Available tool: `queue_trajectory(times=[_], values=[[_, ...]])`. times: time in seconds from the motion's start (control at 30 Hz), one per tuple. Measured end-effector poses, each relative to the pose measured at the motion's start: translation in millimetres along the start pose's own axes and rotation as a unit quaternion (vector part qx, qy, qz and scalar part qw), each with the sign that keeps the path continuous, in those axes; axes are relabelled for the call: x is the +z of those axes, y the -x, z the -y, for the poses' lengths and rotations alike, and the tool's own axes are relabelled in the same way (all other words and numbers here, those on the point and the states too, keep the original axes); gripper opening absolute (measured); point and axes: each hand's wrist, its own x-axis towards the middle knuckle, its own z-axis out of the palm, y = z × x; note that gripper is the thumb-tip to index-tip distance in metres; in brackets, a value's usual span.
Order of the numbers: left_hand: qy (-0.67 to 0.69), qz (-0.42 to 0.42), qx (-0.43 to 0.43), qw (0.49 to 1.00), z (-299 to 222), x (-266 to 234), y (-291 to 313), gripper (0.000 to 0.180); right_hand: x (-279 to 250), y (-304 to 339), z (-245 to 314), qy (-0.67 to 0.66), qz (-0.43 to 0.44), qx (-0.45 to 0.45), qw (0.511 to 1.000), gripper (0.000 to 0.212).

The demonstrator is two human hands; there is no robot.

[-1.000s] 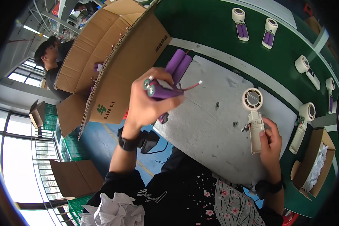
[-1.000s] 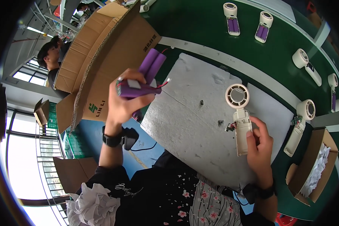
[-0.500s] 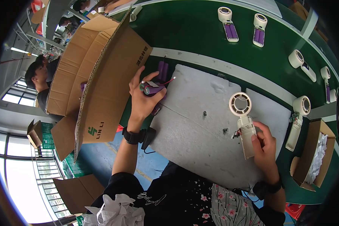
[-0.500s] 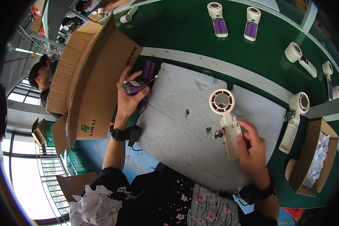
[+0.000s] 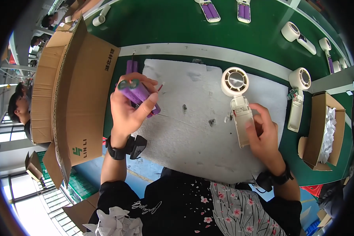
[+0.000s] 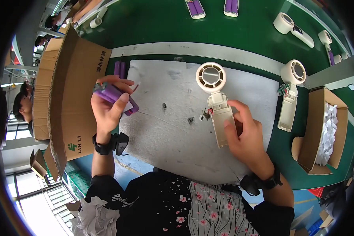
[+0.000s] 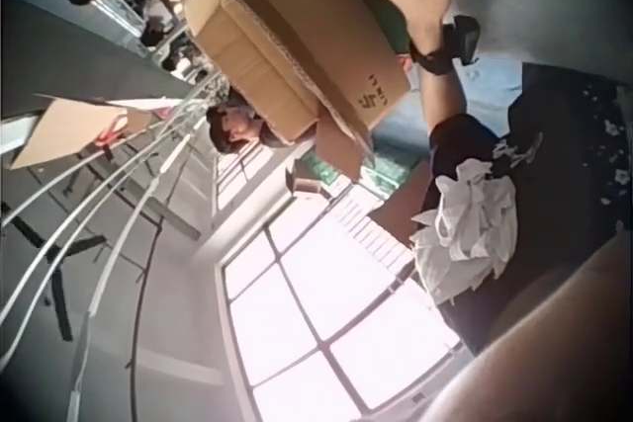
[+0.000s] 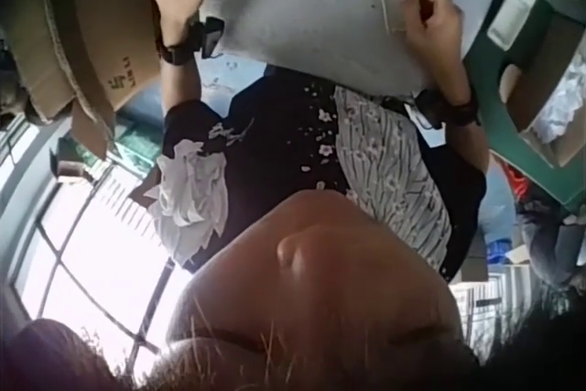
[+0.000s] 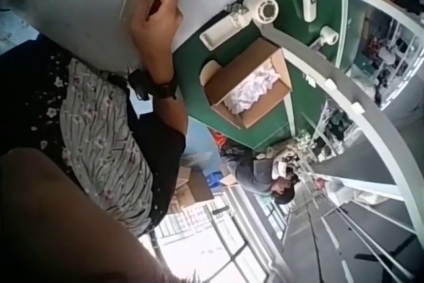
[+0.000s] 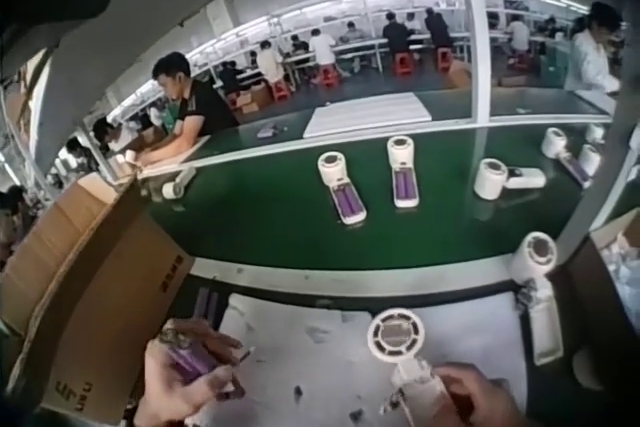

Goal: Assembling handheld mini fans by connecting batteries and circuit boards to the plastic housing.

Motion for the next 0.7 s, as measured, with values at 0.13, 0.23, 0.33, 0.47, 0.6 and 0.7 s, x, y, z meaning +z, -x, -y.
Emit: queue_trajectory(times=[0.13, 0.23, 0.33, 0.47, 0.6, 0.7], values=[[0.082, 0.007, -0.136, 0.987, 2.6, 12.6, -4.4, 0.032, -1.6, 0.0, 4.6, 0.008, 0.026, -0.014, 1.000, 0.036], [0.092, 0.024, -0.203, 0.975, -9.4, 18.4, -10.6, 0.029, -3.2, 0.5, 3.1, 0.035, 0.038, -0.033, 0.998, 0.035], [0.055, 0.055, -0.218, 0.973, -26.4, 18.7, -14.9, 0.028, 1.5, -0.4, 0.5, 0.008, 0.006, -0.047, 0.999, 0.027], [-0.134, 0.027, 0.089, 0.987, -38.0, 29.0, -17.0, 0.026, -1.8, 0.0, -2.9, 0.014, -0.018, -0.086, 0.996, 0.026], [-0.104, -0.001, 0.187, 0.977, -62.1, 32.6, -16.2, 0.033, -6.2, -1.9, -3.3, 0.014, -0.035, -0.180, 0.983, 0.015], [-0.054, 0.014, 0.271, 0.961, -87.4, 55.1, -6.0, 0.033, -13.7, 5.4, -8.2, -0.157, 0.109, -0.131, 0.973, 0.028]])
